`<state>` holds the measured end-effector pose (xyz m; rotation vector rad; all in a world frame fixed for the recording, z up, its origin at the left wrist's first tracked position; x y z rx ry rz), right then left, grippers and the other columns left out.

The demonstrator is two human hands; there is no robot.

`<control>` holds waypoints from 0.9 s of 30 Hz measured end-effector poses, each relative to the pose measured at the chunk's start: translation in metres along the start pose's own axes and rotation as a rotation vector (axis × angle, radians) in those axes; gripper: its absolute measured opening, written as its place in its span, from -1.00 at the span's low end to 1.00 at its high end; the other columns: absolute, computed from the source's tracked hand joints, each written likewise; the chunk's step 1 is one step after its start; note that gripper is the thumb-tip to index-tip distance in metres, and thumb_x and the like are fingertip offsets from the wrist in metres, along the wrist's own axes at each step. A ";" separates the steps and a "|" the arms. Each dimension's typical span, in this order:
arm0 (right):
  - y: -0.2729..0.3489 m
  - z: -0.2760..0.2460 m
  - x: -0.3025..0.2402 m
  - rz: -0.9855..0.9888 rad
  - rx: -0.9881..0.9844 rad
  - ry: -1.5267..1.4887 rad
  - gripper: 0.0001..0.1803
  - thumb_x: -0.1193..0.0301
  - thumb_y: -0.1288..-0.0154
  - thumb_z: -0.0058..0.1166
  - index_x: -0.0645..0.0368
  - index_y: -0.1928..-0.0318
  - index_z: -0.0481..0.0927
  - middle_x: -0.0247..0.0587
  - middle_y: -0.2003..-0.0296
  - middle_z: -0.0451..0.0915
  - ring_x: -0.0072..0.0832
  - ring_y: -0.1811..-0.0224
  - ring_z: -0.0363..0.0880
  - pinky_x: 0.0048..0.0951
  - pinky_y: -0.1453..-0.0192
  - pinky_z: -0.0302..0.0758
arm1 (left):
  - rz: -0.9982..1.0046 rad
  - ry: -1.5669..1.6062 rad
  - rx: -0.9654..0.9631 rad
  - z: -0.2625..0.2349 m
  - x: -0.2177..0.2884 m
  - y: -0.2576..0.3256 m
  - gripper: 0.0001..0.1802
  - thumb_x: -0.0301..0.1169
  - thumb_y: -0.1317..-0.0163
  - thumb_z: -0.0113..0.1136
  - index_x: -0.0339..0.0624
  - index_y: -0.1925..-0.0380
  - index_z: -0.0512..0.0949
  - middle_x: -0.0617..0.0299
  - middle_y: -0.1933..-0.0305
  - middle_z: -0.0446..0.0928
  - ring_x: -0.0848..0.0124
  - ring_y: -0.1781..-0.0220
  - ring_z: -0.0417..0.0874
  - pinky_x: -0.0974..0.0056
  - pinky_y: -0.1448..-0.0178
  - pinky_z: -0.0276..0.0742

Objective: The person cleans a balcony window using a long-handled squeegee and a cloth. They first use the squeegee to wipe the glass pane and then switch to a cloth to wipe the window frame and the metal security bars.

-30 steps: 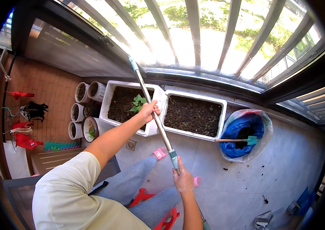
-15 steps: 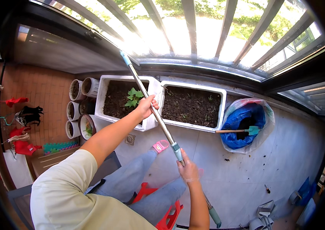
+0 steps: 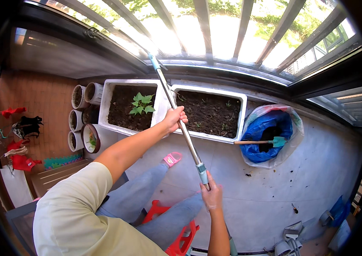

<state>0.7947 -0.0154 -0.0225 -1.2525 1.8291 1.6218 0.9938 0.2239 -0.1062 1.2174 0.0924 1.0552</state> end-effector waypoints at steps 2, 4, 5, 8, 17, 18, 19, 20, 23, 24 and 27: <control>0.010 -0.012 0.014 -0.001 0.033 -0.068 -0.39 0.59 -0.04 0.13 0.06 -0.17 0.35 -0.16 0.36 0.58 -0.53 0.36 0.53 -0.50 0.22 0.45 | -0.002 -0.009 -0.036 0.017 -0.018 0.002 -0.80 -0.48 -0.20 -0.07 -0.15 0.53 0.15 0.31 0.68 0.14 0.53 0.70 0.18 0.36 0.66 0.22; 0.022 -0.027 0.025 -0.038 0.085 -0.091 -0.39 0.62 -0.03 0.11 0.11 -0.17 0.35 -0.18 0.28 0.58 -0.56 0.28 0.53 -0.55 0.15 0.44 | -0.025 -0.039 -0.054 0.032 -0.039 0.006 -0.81 -0.47 -0.20 -0.07 -0.16 0.51 0.16 0.30 0.66 0.16 0.53 0.70 0.20 0.37 0.66 0.23; 0.027 -0.034 0.030 -0.001 0.072 -0.094 -0.38 0.65 -0.05 0.09 0.14 -0.19 0.31 -0.20 0.19 0.54 -0.58 0.22 0.50 -0.58 0.12 0.41 | -0.027 -0.078 -0.033 0.045 -0.047 0.014 -0.74 -0.44 -0.24 -0.06 -0.13 0.59 0.14 0.34 0.70 0.13 0.54 0.71 0.16 0.38 0.63 0.21; 0.046 -0.056 0.037 0.069 0.073 -0.125 -0.37 0.68 -0.06 0.06 0.18 -0.21 0.28 -0.22 0.04 0.47 -0.61 0.12 0.45 -0.62 0.06 0.38 | -0.054 -0.132 -0.052 0.073 -0.074 0.021 -0.73 -0.43 -0.25 -0.06 -0.14 0.59 0.15 0.34 0.70 0.13 0.53 0.71 0.17 0.37 0.63 0.22; 0.083 -0.102 0.054 0.154 0.136 -0.369 -0.36 0.72 -0.06 0.03 0.27 -0.22 0.23 -0.19 -0.07 0.40 -0.57 -0.02 0.39 -0.62 -0.06 0.30 | -0.114 -0.266 -0.093 0.135 -0.141 0.036 -0.75 -0.45 -0.23 -0.07 -0.16 0.59 0.16 0.32 0.69 0.15 0.52 0.71 0.22 0.35 0.65 0.28; 0.086 -0.105 0.060 0.157 0.143 -0.385 -0.36 0.73 -0.06 0.03 0.27 -0.22 0.23 -0.18 -0.08 0.39 -0.56 -0.03 0.39 -0.62 -0.08 0.30 | -0.110 -0.302 -0.077 0.140 -0.148 0.037 -0.76 -0.45 -0.22 -0.08 -0.17 0.59 0.16 0.31 0.68 0.16 0.52 0.71 0.24 0.36 0.66 0.29; 0.089 -0.107 0.065 0.161 0.149 -0.401 -0.36 0.73 -0.06 0.03 0.28 -0.22 0.23 -0.17 -0.09 0.38 -0.56 -0.05 0.38 -0.61 -0.09 0.29 | -0.099 -0.320 -0.091 0.147 -0.153 0.038 -0.77 -0.46 -0.21 -0.08 -0.17 0.59 0.17 0.31 0.68 0.16 0.52 0.71 0.24 0.36 0.66 0.29; 0.091 -0.111 0.070 0.133 0.165 -0.390 -0.36 0.72 -0.07 0.03 0.28 -0.22 0.23 -0.16 -0.10 0.37 -0.55 -0.06 0.38 -0.60 -0.10 0.29 | -0.093 -0.336 -0.104 0.152 -0.160 0.039 -0.77 -0.46 -0.21 -0.08 -0.18 0.59 0.17 0.31 0.68 0.17 0.52 0.71 0.24 0.36 0.67 0.30; 0.094 -0.116 0.083 0.083 0.191 -0.398 -0.36 0.72 -0.07 0.03 0.28 -0.22 0.23 -0.14 -0.12 0.36 -0.52 -0.09 0.37 -0.57 -0.13 0.29 | -0.067 -0.410 -0.080 0.156 -0.175 0.032 -0.78 -0.47 -0.20 -0.08 -0.18 0.59 0.18 0.30 0.67 0.19 0.51 0.71 0.25 0.36 0.67 0.30; 0.093 -0.117 0.083 0.088 0.188 -0.429 -0.37 0.72 -0.07 0.03 0.28 -0.21 0.23 -0.13 -0.12 0.35 -0.51 -0.09 0.37 -0.56 -0.14 0.28 | -0.060 -0.426 -0.053 0.155 -0.176 0.030 -0.78 -0.47 -0.20 -0.08 -0.18 0.59 0.18 0.29 0.67 0.19 0.51 0.71 0.25 0.36 0.67 0.30; 0.095 -0.114 0.104 0.072 0.196 -0.454 -0.36 0.69 -0.07 0.04 0.27 -0.22 0.22 -0.14 -0.10 0.37 -0.52 -0.09 0.37 -0.56 -0.15 0.27 | -0.065 -0.489 -0.036 0.159 -0.183 0.034 -0.78 -0.45 -0.20 -0.06 -0.18 0.58 0.18 0.28 0.66 0.20 0.49 0.70 0.27 0.35 0.66 0.34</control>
Point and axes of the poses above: each hand's wrist, its own y-axis away from the middle knuckle, its own z-axis out of the palm, x = y × z, the point moved 7 cm from there along -y, towards the middle knuckle
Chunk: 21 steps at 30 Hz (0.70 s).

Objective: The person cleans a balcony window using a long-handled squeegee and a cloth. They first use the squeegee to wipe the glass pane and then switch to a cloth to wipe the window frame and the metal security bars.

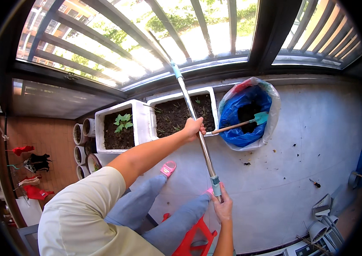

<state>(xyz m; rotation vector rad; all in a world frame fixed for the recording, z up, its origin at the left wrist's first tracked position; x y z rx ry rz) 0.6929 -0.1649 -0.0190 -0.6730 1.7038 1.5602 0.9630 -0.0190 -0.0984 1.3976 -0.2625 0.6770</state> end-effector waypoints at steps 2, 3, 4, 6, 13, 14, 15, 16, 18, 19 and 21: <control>0.006 -0.002 0.013 0.037 0.004 -0.050 -0.35 0.67 -0.08 0.06 0.25 -0.23 0.22 -0.16 -0.10 0.37 -0.53 -0.07 0.37 -0.56 -0.15 0.27 | -0.003 -0.095 -0.012 0.013 -0.005 0.006 -0.78 -0.44 -0.21 -0.05 -0.18 0.57 0.19 0.28 0.65 0.21 0.49 0.69 0.29 0.35 0.66 0.36; 0.012 -0.001 0.016 0.085 0.004 -0.101 -0.35 0.65 -0.08 0.07 0.24 -0.23 0.22 -0.17 -0.10 0.37 -0.53 -0.07 0.37 -0.56 -0.15 0.27 | 0.004 -0.138 -0.052 0.019 -0.010 0.004 -0.77 -0.41 -0.22 -0.03 -0.20 0.56 0.20 0.26 0.66 0.23 0.47 0.69 0.31 0.33 0.67 0.37; 0.017 0.000 0.020 0.132 0.003 -0.153 -0.35 0.64 -0.08 0.09 0.23 -0.23 0.22 -0.19 -0.10 0.37 -0.53 -0.06 0.38 -0.56 -0.14 0.27 | 0.010 -0.174 -0.067 0.025 -0.014 0.000 -0.76 -0.39 -0.22 -0.01 -0.21 0.55 0.23 0.24 0.66 0.27 0.44 0.69 0.36 0.32 0.68 0.38; 0.030 -0.002 0.037 0.162 0.042 -0.221 -0.33 0.63 -0.10 0.08 0.21 -0.25 0.18 -0.27 0.05 0.44 -0.56 0.12 0.45 -0.58 0.04 0.38 | 0.011 -0.342 -0.170 0.048 -0.017 0.008 -0.76 -0.36 -0.22 -0.01 -0.22 0.54 0.26 0.22 0.66 0.32 0.43 0.67 0.41 0.29 0.68 0.39; 0.090 0.023 0.037 0.255 -0.083 -0.634 -0.26 0.41 -0.15 0.15 0.15 -0.29 0.08 -0.47 0.63 0.30 -0.71 0.74 0.17 -0.66 0.71 0.11 | 0.038 -0.484 -0.216 0.042 -0.015 0.077 -0.78 -0.41 -0.19 -0.01 -0.25 0.30 0.19 0.14 0.44 0.40 0.35 0.57 0.51 0.24 0.45 0.56; 0.092 0.030 0.035 0.263 -0.151 -0.671 -0.25 0.36 -0.15 0.15 0.15 -0.29 0.07 -0.44 0.63 0.30 -0.70 0.75 0.18 -0.66 0.71 0.12 | 0.101 -0.528 -0.189 0.034 -0.006 0.091 -0.76 -0.40 -0.21 0.00 -0.24 0.29 0.17 0.12 0.45 0.42 0.32 0.53 0.56 0.25 0.46 0.57; 0.095 0.035 0.034 0.273 -0.219 -0.704 -0.24 0.32 -0.15 0.15 0.16 -0.29 0.06 -0.42 0.64 0.30 -0.69 0.75 0.18 -0.65 0.71 0.13 | 0.150 -0.516 -0.196 0.027 0.002 0.102 -0.72 -0.38 -0.22 0.02 -0.23 0.28 0.14 0.10 0.45 0.45 0.28 0.52 0.59 0.27 0.49 0.56; 0.097 0.040 0.033 0.284 -0.287 -0.736 -0.23 0.27 -0.16 0.15 0.16 -0.29 0.05 -0.40 0.65 0.29 -0.68 0.76 0.19 -0.65 0.71 0.14 | 0.211 -0.524 -0.186 0.022 0.013 0.113 -0.71 -0.37 -0.23 0.02 -0.22 0.28 0.13 0.09 0.49 0.46 0.28 0.58 0.59 0.29 0.53 0.54; 0.092 0.048 0.035 0.282 -0.355 -0.760 -0.22 0.21 -0.17 0.12 0.16 -0.29 0.04 -0.40 0.67 0.28 -0.67 0.77 0.17 -0.64 0.72 0.13 | 0.427 -0.603 -0.151 0.014 0.038 0.127 -0.72 -0.38 -0.22 0.03 -0.25 0.31 0.13 0.11 0.60 0.44 0.32 0.64 0.56 0.30 0.60 0.49; 0.087 0.052 0.036 0.281 -0.389 -0.772 -0.22 0.17 -0.18 0.11 0.15 -0.29 0.03 -0.40 0.68 0.27 -0.67 0.78 0.17 -0.63 0.73 0.12 | 0.465 -0.639 -0.119 0.013 0.047 0.132 -0.71 -0.39 -0.21 0.03 -0.26 0.32 0.13 0.11 0.60 0.44 0.33 0.64 0.56 0.31 0.60 0.49; 0.073 0.054 0.043 0.262 -0.434 -0.751 -0.22 0.14 -0.18 0.09 0.13 -0.29 0.03 -0.40 0.69 0.26 -0.67 0.78 0.16 -0.64 0.73 0.12 | 0.529 -0.677 -0.061 0.012 0.061 0.138 -0.71 -0.39 -0.20 0.04 -0.28 0.33 0.14 0.10 0.61 0.45 0.35 0.66 0.56 0.31 0.61 0.48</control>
Point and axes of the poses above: each hand's wrist, its own y-axis away from the middle knuckle, its own z-axis out of the palm, x = y × z, the point moved 7 cm from there along -y, towards the middle knuckle
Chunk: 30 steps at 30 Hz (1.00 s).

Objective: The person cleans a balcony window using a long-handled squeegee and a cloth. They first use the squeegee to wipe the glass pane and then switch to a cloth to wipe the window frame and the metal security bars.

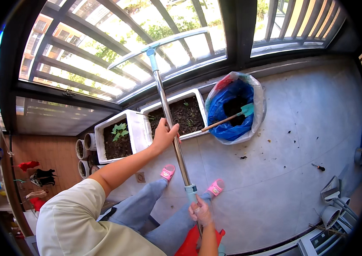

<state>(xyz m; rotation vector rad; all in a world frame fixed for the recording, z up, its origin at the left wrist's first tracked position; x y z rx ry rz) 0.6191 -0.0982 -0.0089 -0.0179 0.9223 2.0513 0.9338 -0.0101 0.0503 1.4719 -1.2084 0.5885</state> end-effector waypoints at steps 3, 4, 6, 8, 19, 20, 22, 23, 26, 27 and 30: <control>-0.019 -0.015 -0.015 -0.008 -0.039 0.061 -0.23 0.09 -0.18 0.06 0.10 -0.29 0.05 -0.40 0.71 0.25 -0.67 0.78 0.16 -0.64 0.73 0.11 | 0.061 -0.030 0.030 0.003 -0.002 -0.013 -0.71 -0.39 -0.20 0.04 -0.29 0.32 0.14 0.10 0.61 0.45 0.35 0.66 0.56 0.31 0.62 0.48; -0.025 -0.022 -0.023 -0.012 -0.046 0.084 -0.24 0.07 -0.18 0.05 0.09 -0.29 0.05 -0.40 0.71 0.25 -0.67 0.78 0.16 -0.65 0.73 0.11 | 0.069 -0.029 0.052 0.007 0.002 -0.018 -0.71 -0.40 -0.20 0.03 -0.30 0.33 0.14 0.10 0.61 0.44 0.33 0.65 0.56 0.29 0.62 0.50; -0.042 -0.045 -0.037 -0.004 -0.040 0.134 -0.26 0.08 -0.20 0.04 0.09 -0.28 0.08 -0.40 0.72 0.24 -0.67 0.78 0.15 -0.65 0.72 0.11 | 0.050 -0.052 0.081 0.016 -0.004 -0.037 -0.72 -0.40 -0.20 0.02 -0.30 0.33 0.13 0.08 0.61 0.44 0.32 0.65 0.56 0.28 0.62 0.51; -0.053 -0.067 -0.048 0.005 -0.046 0.180 -0.29 0.10 -0.22 0.02 0.09 -0.28 0.10 -0.41 0.73 0.24 -0.67 0.78 0.15 -0.64 0.72 0.11 | 0.000 -0.067 0.088 0.027 -0.013 -0.049 -0.72 -0.42 -0.18 0.01 -0.32 0.35 0.13 0.02 0.57 0.45 0.27 0.61 0.58 0.24 0.57 0.55; -0.090 -0.139 -0.052 0.031 0.040 0.217 -0.42 0.21 -0.28 -0.03 0.13 -0.24 0.18 -0.45 0.74 0.24 -0.67 0.79 0.13 -0.62 0.72 0.12 | 0.020 0.006 0.013 0.081 -0.083 -0.101 -0.71 -0.41 -0.21 -0.03 -0.33 0.36 0.07 0.02 0.56 0.43 0.24 0.62 0.57 0.22 0.58 0.54; -0.090 -0.142 -0.050 0.042 0.042 0.216 -0.41 0.20 -0.27 -0.01 0.13 -0.24 0.19 -0.44 0.74 0.24 -0.67 0.79 0.13 -0.63 0.72 0.12 | 0.012 -0.053 0.037 0.083 -0.096 -0.107 -0.71 -0.41 -0.20 -0.02 -0.34 0.36 0.09 0.01 0.55 0.44 0.25 0.61 0.58 0.22 0.57 0.53; -0.097 -0.144 -0.045 0.064 0.045 0.213 -0.38 0.17 -0.24 0.02 0.12 -0.24 0.19 -0.44 0.74 0.24 -0.68 0.80 0.13 -0.63 0.73 0.12 | -0.027 -0.129 0.082 0.080 -0.123 -0.118 -0.71 -0.41 -0.17 0.02 -0.37 0.38 0.14 -0.02 0.55 0.47 0.26 0.59 0.59 0.23 0.54 0.52; -0.102 -0.151 -0.042 0.055 0.050 0.211 -0.36 0.16 -0.23 0.03 0.12 -0.24 0.19 -0.45 0.74 0.23 -0.68 0.80 0.13 -0.63 0.73 0.11 | -0.044 -0.136 0.076 0.081 -0.131 -0.123 -0.71 -0.41 -0.17 0.01 -0.38 0.38 0.14 -0.01 0.57 0.47 0.24 0.59 0.59 0.22 0.53 0.52; -0.120 -0.169 -0.035 0.038 0.048 0.205 -0.33 0.12 -0.20 0.06 0.10 -0.24 0.19 -0.45 0.75 0.23 -0.69 0.80 0.12 -0.64 0.74 0.10 | -0.013 -0.117 0.048 0.091 -0.146 -0.137 -0.71 -0.40 -0.18 -0.01 -0.37 0.38 0.13 -0.02 0.56 0.48 0.24 0.58 0.60 0.22 0.51 0.52; -0.124 -0.174 -0.036 0.038 0.040 0.204 -0.33 0.12 -0.19 0.07 0.09 -0.24 0.20 -0.45 0.75 0.23 -0.69 0.80 0.12 -0.64 0.75 0.10 | -0.011 -0.108 0.045 0.093 -0.150 -0.140 -0.71 -0.41 -0.18 0.00 -0.35 0.38 0.12 0.00 0.57 0.47 0.26 0.59 0.59 0.23 0.52 0.51; -0.134 -0.189 -0.027 0.045 0.038 0.197 -0.33 0.12 -0.19 0.07 0.08 -0.25 0.20 -0.46 0.75 0.23 -0.69 0.80 0.13 -0.64 0.75 0.11 | 0.000 -0.072 0.040 0.102 -0.159 -0.140 -0.71 -0.41 -0.19 0.00 -0.33 0.38 0.11 0.03 0.59 0.44 0.28 0.60 0.56 0.25 0.55 0.48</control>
Point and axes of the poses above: each hand's wrist, its own y-axis away from the middle knuckle, its own z-axis out of the palm, x = y × z, the point moved 7 cm from there along -y, towards the middle knuckle
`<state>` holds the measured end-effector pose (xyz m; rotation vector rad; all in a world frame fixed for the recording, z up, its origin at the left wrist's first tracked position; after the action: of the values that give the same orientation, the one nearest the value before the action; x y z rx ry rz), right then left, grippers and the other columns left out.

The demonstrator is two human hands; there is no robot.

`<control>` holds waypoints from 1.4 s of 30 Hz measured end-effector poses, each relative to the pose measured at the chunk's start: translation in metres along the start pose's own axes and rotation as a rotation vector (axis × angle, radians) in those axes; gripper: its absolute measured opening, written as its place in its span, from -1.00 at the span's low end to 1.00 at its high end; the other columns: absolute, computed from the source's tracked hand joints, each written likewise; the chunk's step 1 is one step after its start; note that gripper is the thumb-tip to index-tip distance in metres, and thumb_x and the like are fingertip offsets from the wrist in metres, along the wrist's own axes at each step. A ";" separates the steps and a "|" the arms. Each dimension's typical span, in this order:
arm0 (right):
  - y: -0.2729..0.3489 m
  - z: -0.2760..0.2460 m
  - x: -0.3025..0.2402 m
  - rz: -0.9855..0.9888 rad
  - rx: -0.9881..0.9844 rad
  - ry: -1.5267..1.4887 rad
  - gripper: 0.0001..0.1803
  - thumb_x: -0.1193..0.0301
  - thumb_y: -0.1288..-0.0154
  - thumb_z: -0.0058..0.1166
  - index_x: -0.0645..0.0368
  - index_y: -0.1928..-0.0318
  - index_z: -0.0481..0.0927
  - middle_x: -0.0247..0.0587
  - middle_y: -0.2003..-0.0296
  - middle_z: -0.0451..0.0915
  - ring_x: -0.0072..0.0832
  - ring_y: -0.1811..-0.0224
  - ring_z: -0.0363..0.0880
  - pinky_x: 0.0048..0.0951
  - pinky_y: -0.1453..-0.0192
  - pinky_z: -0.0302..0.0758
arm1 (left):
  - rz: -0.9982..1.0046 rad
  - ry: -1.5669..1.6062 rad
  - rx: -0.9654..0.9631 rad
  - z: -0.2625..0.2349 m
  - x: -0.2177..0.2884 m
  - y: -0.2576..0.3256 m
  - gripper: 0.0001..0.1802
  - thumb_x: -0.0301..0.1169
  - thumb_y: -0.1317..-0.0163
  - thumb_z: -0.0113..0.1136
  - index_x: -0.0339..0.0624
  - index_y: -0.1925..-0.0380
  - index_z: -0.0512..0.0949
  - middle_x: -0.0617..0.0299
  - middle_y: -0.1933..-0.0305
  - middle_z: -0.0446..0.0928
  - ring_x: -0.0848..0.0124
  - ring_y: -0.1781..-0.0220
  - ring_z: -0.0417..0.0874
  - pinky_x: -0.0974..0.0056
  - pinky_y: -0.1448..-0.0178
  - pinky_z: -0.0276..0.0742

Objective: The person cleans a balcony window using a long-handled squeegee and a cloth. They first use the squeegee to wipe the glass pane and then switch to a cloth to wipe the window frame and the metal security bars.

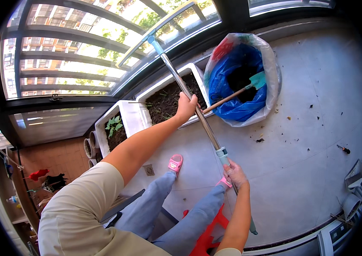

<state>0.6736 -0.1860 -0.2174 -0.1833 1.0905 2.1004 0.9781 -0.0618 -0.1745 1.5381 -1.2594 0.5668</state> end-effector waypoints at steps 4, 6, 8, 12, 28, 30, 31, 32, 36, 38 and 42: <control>-0.012 -0.007 0.029 0.083 0.049 0.011 -0.33 0.13 -0.19 0.08 0.08 -0.25 0.20 -0.45 0.75 0.22 -0.68 0.80 0.13 -0.63 0.75 0.11 | 0.035 -0.052 0.015 -0.004 -0.039 -0.011 -0.71 -0.42 -0.18 0.00 -0.35 0.38 0.11 -0.03 0.58 0.46 0.22 0.60 0.60 0.20 0.55 0.51; -0.018 -0.019 0.030 0.037 0.066 0.009 -0.35 0.15 -0.20 0.08 0.08 -0.24 0.21 -0.46 0.75 0.22 -0.68 0.80 0.14 -0.64 0.75 0.10 | -0.012 -0.038 -0.002 0.008 -0.049 -0.014 -0.70 -0.42 -0.17 0.01 -0.35 0.38 0.11 -0.04 0.57 0.46 0.20 0.60 0.60 0.19 0.56 0.51; -0.023 -0.030 0.031 0.020 0.077 0.009 -0.37 0.16 -0.20 0.07 0.07 -0.23 0.22 -0.46 0.74 0.22 -0.69 0.79 0.14 -0.64 0.75 0.09 | -0.061 0.006 -0.034 0.022 -0.059 -0.024 -0.69 -0.41 -0.16 0.01 -0.36 0.37 0.10 -0.09 0.50 0.46 0.16 0.58 0.60 0.17 0.57 0.54; -0.027 -0.038 0.034 0.085 0.087 -0.027 -0.40 0.17 -0.21 0.06 0.04 -0.22 0.24 -0.46 0.74 0.22 -0.69 0.78 0.15 -0.64 0.75 0.09 | -0.146 0.043 -0.093 0.040 -0.093 -0.039 -0.68 -0.43 -0.15 0.00 -0.39 0.32 0.10 -0.16 0.40 0.43 0.12 0.58 0.60 0.14 0.59 0.58; 0.129 0.115 -0.009 0.116 0.117 -0.028 -0.49 0.29 -0.21 0.07 0.03 -0.15 0.25 -0.47 0.73 0.22 -0.69 0.83 0.17 -0.63 0.81 0.10 | -0.512 -0.036 -0.324 -0.049 0.013 0.112 -0.53 -0.01 -0.25 -0.10 -0.27 0.27 0.30 0.06 0.31 0.49 0.31 0.39 0.59 0.22 0.34 0.58; 0.157 0.147 -0.020 0.150 0.102 -0.019 -0.49 0.37 -0.20 0.06 0.04 -0.15 0.25 -0.47 0.73 0.21 -0.68 0.83 0.18 -0.61 0.81 0.13 | -0.196 -0.302 -0.317 -0.100 -0.006 0.159 -0.67 -0.18 -0.24 -0.04 -0.28 0.37 0.43 0.06 0.47 0.52 0.30 0.42 0.60 0.26 0.37 0.52; 0.172 0.161 -0.028 0.157 0.117 0.009 -0.49 0.41 -0.20 0.05 0.04 -0.16 0.24 -0.48 0.73 0.21 -0.68 0.83 0.18 -0.60 0.81 0.14 | 0.166 -0.587 -0.328 -0.118 0.005 0.192 -0.74 -0.29 -0.17 0.01 -0.30 0.47 0.48 -0.03 0.50 0.51 0.16 0.45 0.58 0.17 0.35 0.47; 0.188 0.173 -0.034 0.169 0.133 0.035 -0.49 0.45 -0.20 0.04 0.04 -0.16 0.23 -0.48 0.73 0.21 -0.68 0.83 0.19 -0.59 0.81 0.14 | 0.064 -0.620 -0.478 -0.132 0.006 0.234 -0.77 -0.32 -0.12 0.02 -0.30 0.49 0.49 -0.11 0.45 0.49 0.05 0.43 0.55 0.10 0.32 0.44; 0.231 0.193 -0.048 0.182 0.195 0.250 -0.48 0.57 -0.15 -0.03 0.08 -0.16 0.25 -0.45 0.68 0.27 -0.67 0.81 0.20 -0.60 0.78 0.15 | -0.071 -0.864 -0.951 -0.200 -0.012 0.408 -0.68 -0.16 0.01 0.17 -0.16 0.37 0.51 -0.03 0.35 0.55 0.07 0.27 0.57 0.09 0.15 0.46; 0.245 0.191 -0.055 0.119 0.242 0.420 -0.49 0.58 -0.16 -0.05 0.10 -0.15 0.25 -0.43 0.68 0.28 -0.66 0.82 0.21 -0.59 0.78 0.16 | -0.061 -0.941 -0.947 -0.218 0.013 0.461 -0.66 -0.14 0.02 0.18 -0.16 0.36 0.51 -0.03 0.33 0.55 0.08 0.21 0.56 0.07 0.10 0.44; 0.281 0.209 -0.090 0.123 0.252 0.590 -0.52 0.58 -0.17 -0.08 0.12 -0.14 0.24 -0.42 0.69 0.28 -0.65 0.82 0.22 -0.57 0.78 0.18 | -0.051 -0.937 -0.790 -0.218 0.018 0.504 -0.70 -0.17 -0.03 0.16 -0.15 0.35 0.51 0.02 0.34 0.55 0.11 0.22 0.56 0.09 0.13 0.44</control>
<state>0.5895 -0.1783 0.1342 -0.6560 1.7368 2.0403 0.5765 0.1633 0.1263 1.1201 -1.8080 -0.7347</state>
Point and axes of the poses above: each hand's wrist, its own y-axis away from the middle knuckle, its own z-axis out of the palm, x = y × z, the point moved 7 cm from there along -y, towards the middle knuckle
